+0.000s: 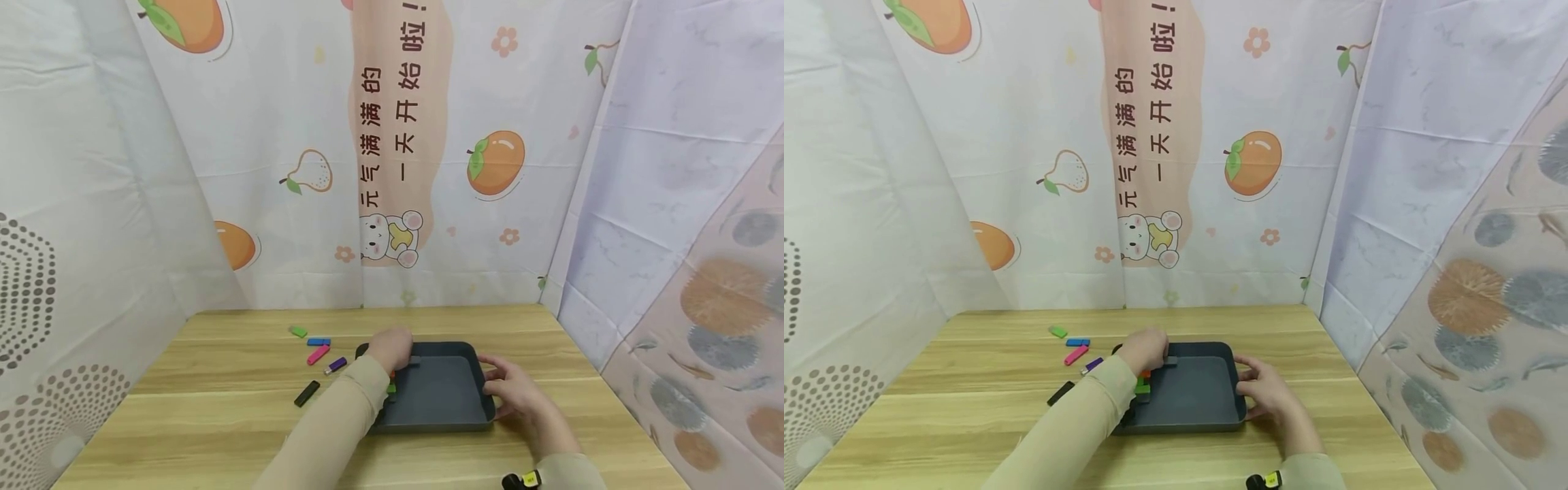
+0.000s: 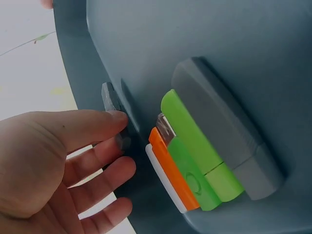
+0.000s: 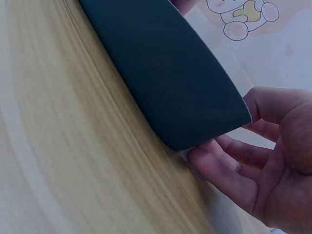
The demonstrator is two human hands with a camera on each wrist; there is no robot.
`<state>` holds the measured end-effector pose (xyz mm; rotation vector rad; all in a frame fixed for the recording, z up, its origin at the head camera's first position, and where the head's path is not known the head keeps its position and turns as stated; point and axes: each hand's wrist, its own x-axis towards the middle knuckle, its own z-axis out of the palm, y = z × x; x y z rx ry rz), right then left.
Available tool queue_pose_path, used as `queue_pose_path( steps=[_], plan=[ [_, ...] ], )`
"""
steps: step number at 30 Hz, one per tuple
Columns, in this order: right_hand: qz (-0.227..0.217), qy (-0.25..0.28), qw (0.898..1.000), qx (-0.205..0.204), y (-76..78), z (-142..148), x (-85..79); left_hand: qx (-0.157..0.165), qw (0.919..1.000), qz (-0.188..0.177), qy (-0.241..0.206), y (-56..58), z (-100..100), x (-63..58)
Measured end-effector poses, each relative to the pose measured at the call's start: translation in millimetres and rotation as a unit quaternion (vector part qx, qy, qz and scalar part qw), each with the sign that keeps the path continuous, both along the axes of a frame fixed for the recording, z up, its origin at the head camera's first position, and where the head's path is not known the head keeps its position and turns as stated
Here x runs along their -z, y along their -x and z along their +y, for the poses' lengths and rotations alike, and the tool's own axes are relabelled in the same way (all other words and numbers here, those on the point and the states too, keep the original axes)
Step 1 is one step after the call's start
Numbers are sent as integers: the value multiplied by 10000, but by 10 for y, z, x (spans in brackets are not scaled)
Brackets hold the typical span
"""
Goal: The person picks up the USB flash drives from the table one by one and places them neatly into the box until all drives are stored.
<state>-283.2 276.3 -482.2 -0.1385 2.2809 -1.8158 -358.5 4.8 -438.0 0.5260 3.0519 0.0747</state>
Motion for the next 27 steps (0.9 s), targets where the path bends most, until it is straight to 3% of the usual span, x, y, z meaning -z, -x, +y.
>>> queue_pose_path(
  steps=[20, 27],
  plan=[
    [-20, 9, 10000, -24, 9, 1, 6, -72, 9988, 196, 447, 45, 18, 120],
    [-5, -5, 10000, 9, 9, 2, 13, -54, 9984, 212, 522, 0, 22, 49]
  ],
)
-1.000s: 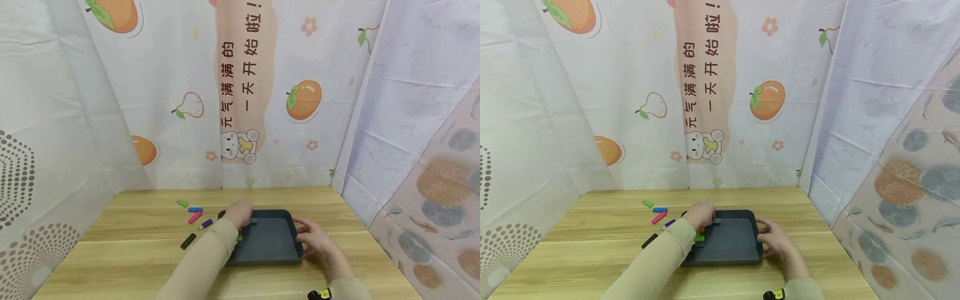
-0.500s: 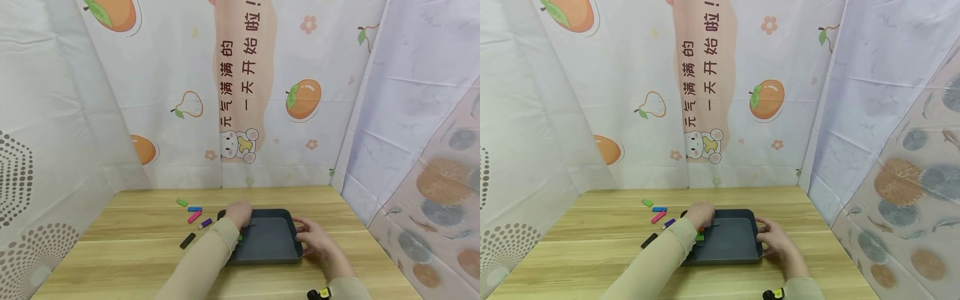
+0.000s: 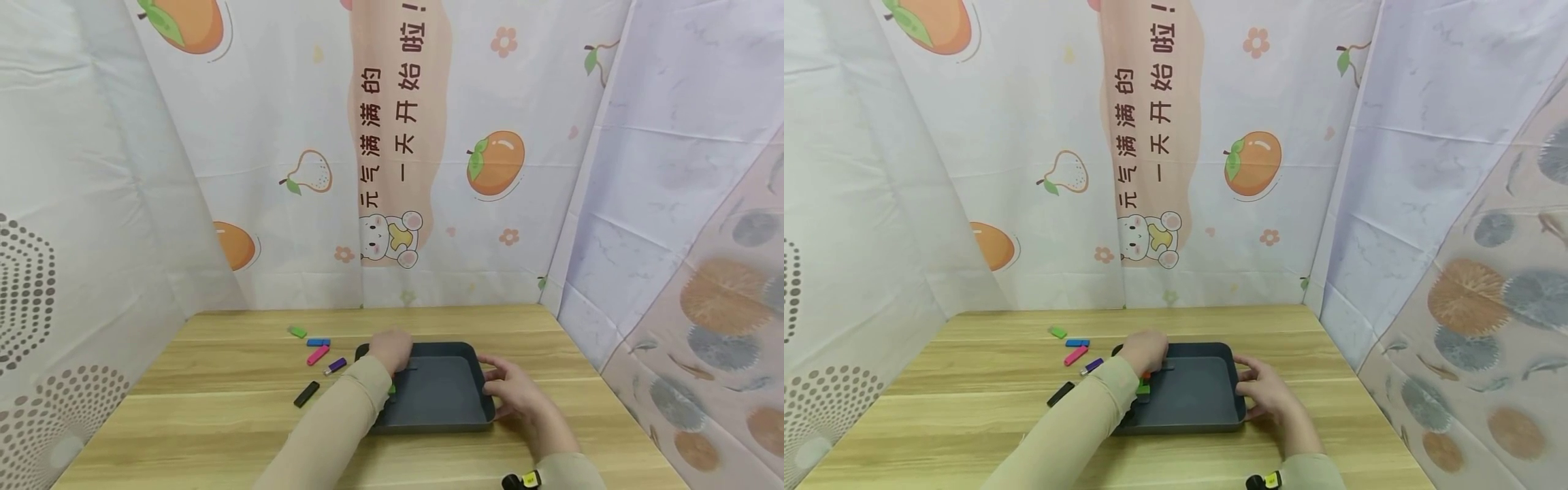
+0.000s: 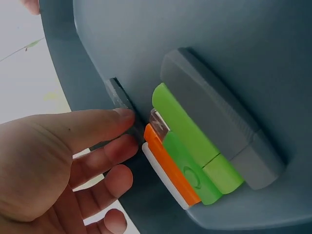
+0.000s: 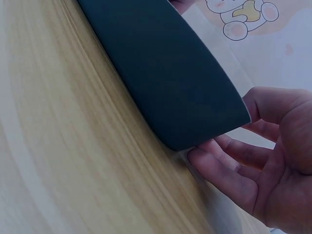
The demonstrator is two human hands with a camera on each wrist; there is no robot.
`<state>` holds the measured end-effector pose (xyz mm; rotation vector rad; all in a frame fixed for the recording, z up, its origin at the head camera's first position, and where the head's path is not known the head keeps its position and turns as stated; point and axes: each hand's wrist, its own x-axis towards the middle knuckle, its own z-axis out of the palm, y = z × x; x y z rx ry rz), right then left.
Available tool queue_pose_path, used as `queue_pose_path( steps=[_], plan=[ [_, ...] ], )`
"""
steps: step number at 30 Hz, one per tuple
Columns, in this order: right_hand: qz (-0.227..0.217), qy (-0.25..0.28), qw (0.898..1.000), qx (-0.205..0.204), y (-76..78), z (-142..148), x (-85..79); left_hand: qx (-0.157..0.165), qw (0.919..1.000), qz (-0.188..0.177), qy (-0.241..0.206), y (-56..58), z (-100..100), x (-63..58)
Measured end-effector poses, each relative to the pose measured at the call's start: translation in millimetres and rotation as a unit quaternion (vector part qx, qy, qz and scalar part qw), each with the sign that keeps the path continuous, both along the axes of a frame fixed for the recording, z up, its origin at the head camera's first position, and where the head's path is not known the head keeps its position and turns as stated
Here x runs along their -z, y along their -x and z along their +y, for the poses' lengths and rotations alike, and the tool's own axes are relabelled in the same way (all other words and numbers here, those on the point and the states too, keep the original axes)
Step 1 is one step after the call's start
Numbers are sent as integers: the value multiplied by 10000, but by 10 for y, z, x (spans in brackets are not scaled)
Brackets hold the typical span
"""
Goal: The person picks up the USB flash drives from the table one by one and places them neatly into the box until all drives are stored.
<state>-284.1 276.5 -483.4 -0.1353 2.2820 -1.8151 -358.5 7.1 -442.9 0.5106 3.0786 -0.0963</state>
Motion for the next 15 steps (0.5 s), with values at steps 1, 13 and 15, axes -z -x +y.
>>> queue_pose_path(
  steps=[1, 13, 15],
  plan=[
    [-1, 3, 10000, 1, 0, -2, 0, 16, 10000, -15, 2, -12, -3, -16],
    [61, -217, 9997, 49, -25, -20, -23, 530, 9979, -198, -316, -41, -154, -329],
    [64, -247, 9997, 60, -30, -22, -31, 623, 9971, -192, -390, -36, -186, -391]
  ],
)
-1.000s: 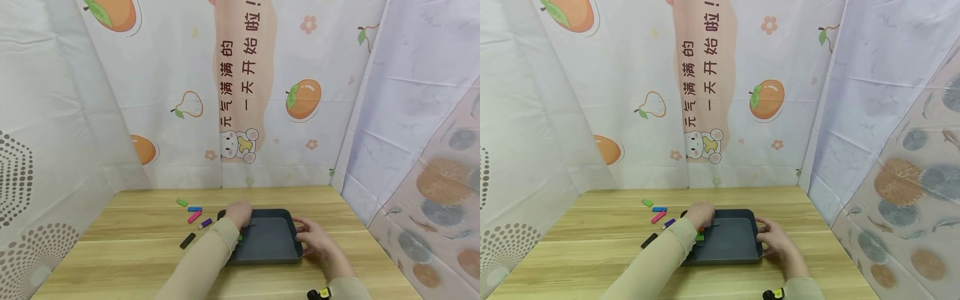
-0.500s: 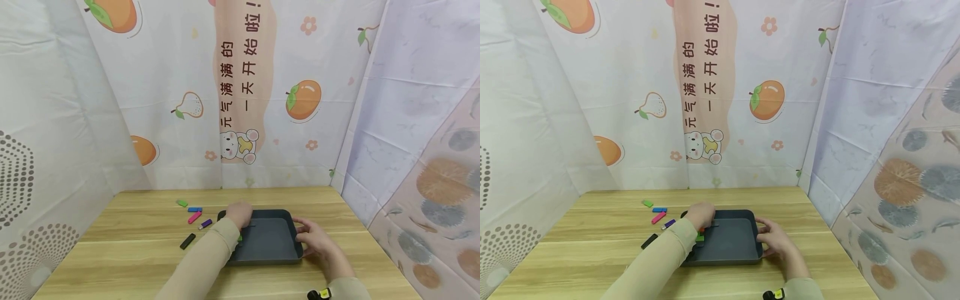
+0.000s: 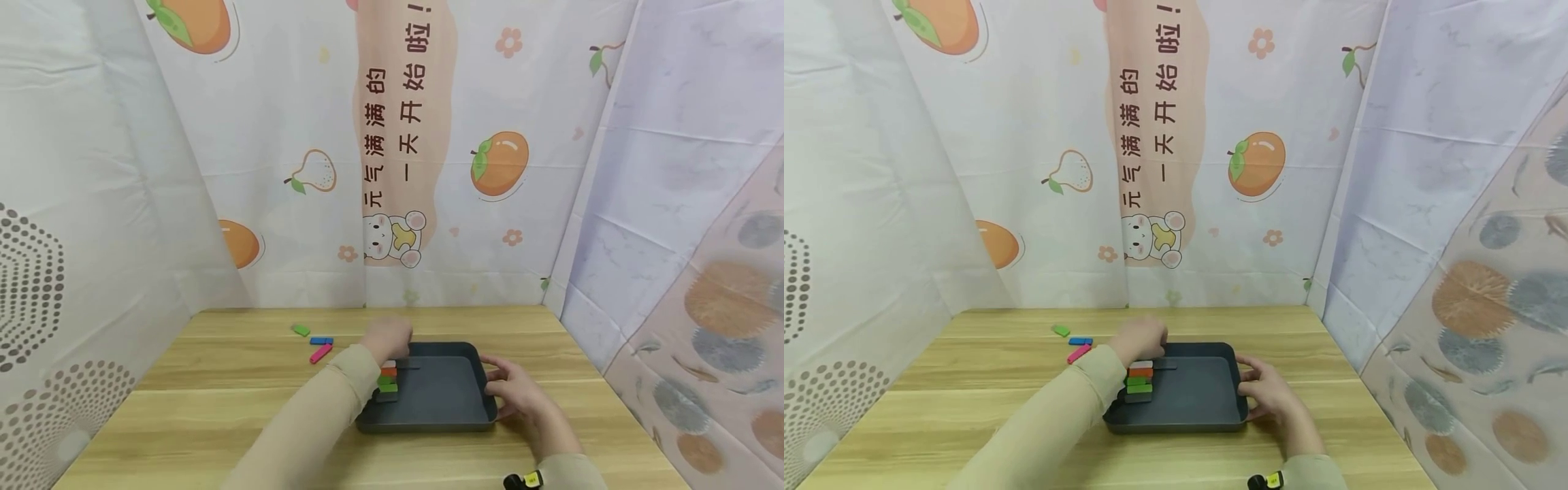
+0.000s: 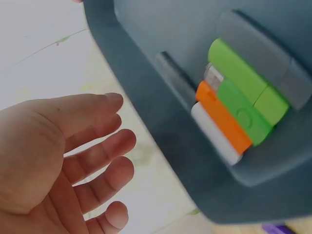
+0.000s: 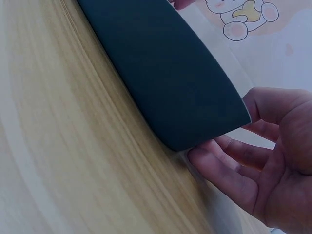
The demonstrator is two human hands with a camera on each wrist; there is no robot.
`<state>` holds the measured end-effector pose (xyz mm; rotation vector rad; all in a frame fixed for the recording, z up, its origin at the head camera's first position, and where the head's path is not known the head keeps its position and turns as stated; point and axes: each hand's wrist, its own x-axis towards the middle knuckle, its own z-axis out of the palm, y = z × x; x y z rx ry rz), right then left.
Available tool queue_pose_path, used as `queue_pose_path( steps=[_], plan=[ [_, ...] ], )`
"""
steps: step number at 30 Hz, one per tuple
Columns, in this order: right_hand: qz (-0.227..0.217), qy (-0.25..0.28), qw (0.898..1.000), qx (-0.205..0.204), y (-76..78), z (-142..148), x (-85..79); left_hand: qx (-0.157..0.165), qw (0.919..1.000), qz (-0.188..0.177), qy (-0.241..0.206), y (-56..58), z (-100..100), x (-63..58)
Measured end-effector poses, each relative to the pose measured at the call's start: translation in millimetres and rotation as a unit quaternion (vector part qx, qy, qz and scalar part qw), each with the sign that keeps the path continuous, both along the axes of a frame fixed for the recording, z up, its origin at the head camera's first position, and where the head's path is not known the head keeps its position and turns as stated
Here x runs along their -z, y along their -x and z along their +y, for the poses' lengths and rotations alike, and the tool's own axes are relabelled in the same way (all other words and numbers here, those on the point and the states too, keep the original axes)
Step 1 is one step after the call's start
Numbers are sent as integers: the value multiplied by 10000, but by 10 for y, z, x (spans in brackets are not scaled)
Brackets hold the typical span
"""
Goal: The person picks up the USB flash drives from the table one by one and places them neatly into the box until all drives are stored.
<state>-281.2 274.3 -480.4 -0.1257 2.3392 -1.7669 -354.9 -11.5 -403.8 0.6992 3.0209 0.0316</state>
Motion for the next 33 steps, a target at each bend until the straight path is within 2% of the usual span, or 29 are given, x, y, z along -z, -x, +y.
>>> queue_pose_path(
  steps=[4, 12, 15, 19, 25, 33],
  plan=[
    [1, -6, 10000, -3, -2, -2, -4, 99, 9998, 96, -117, -10, -72, -117],
    [9, 12, 10000, -30, -1, -2, -1, 87, 9988, 436, -219, -88, -247, -347],
    [20, 0, 10000, -8, 2, -1, -1, 154, 9974, 658, -256, -94, -323, -404],
    [-11, 44, 10000, 19, 6, 4, 0, 244, 9943, 974, -364, -74, -453, -432],
    [-52, 121, 9999, -14, 12, 7, 4, 84, 9921, 994, -757, -36, -717, -444],
    [-27, 133, 9999, -37, 15, 6, 11, -151, 9857, 1513, -724, 65, -1131, -409]
  ],
)
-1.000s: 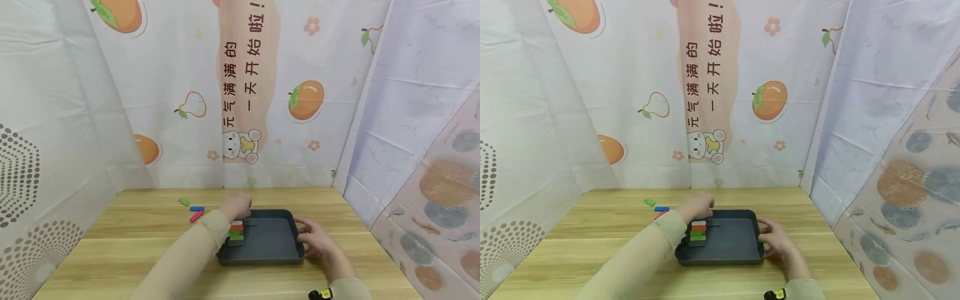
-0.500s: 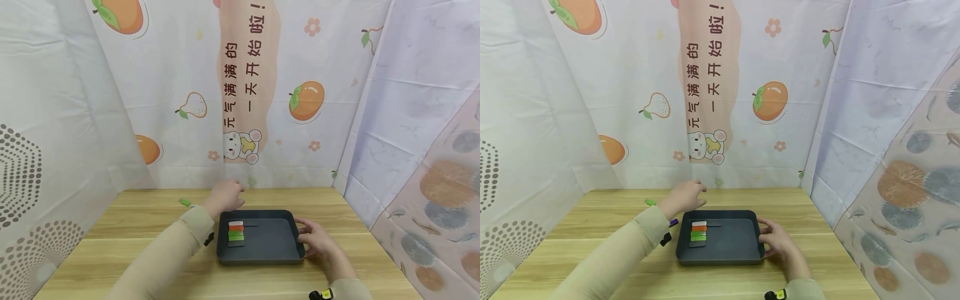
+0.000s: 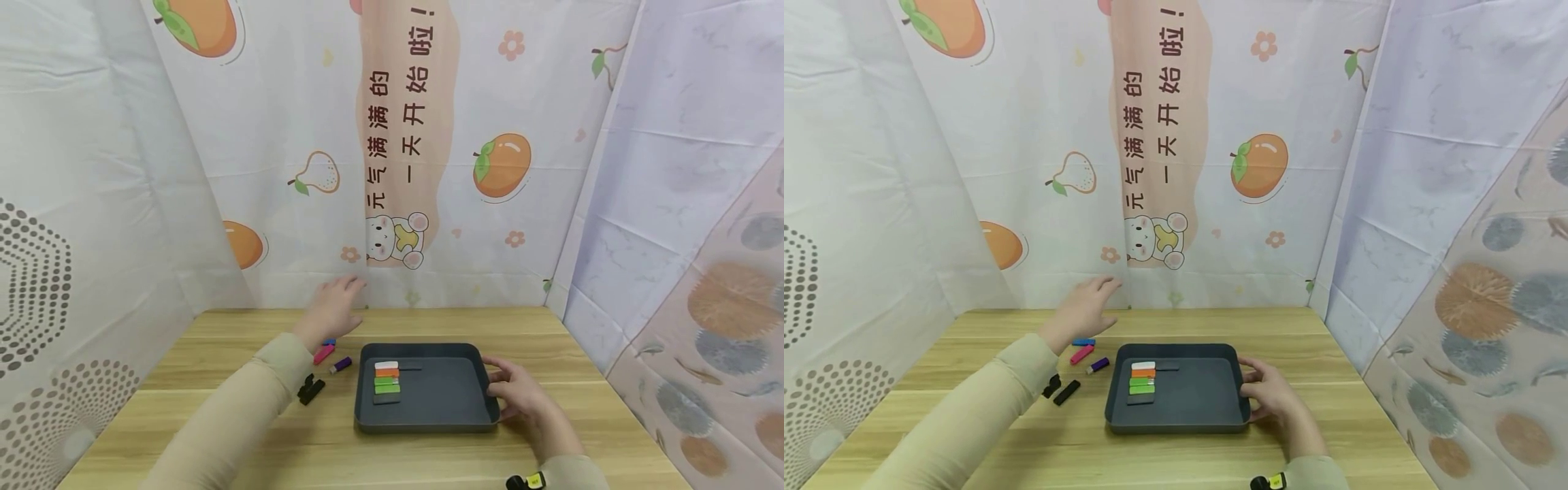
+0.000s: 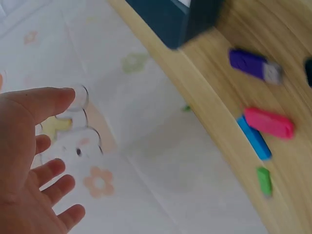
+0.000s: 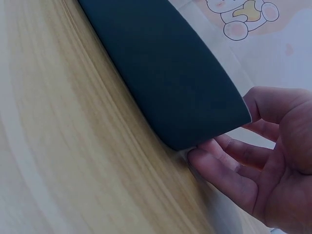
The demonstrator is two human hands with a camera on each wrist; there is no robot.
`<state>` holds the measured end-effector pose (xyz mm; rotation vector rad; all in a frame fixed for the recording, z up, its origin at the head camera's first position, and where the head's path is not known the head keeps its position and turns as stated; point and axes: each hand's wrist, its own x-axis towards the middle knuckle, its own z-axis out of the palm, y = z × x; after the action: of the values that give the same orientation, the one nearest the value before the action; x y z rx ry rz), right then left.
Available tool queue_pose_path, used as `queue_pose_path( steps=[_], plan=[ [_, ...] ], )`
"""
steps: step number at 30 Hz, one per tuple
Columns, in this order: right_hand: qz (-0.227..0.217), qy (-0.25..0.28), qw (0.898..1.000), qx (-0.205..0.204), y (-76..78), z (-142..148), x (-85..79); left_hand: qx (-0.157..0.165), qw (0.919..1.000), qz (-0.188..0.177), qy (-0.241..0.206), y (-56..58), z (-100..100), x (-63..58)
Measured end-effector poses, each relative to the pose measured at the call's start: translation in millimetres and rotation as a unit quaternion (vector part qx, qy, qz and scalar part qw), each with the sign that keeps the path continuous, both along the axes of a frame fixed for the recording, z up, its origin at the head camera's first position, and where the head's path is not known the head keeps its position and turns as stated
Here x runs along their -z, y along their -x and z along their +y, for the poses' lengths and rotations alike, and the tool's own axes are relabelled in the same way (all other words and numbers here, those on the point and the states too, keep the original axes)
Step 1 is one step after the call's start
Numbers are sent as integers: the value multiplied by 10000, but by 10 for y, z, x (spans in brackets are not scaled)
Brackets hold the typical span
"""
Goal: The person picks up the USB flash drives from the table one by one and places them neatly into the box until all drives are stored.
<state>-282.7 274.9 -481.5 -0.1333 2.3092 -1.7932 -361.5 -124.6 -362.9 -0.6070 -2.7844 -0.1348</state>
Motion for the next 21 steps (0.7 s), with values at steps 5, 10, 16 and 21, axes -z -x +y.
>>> queue_pose_path(
  steps=[5, 10, 16, 21],
  plan=[
    [-9, 11, 10000, 11, 1, 6, 12, -191, 9997, -79, -102, 22, -242, 17],
    [-23, -39, 10000, 17, 0, 1, 16, -342, 9988, -231, -250, 40, -490, 65],
    [-67, -7, 10000, 33, 6, 2, 21, -524, 9978, -286, -300, 106, -759, 161],
    [-61, 23, 10000, 7, 10, 11, 18, -646, 9963, -414, -387, 117, -907, 194]
  ],
)
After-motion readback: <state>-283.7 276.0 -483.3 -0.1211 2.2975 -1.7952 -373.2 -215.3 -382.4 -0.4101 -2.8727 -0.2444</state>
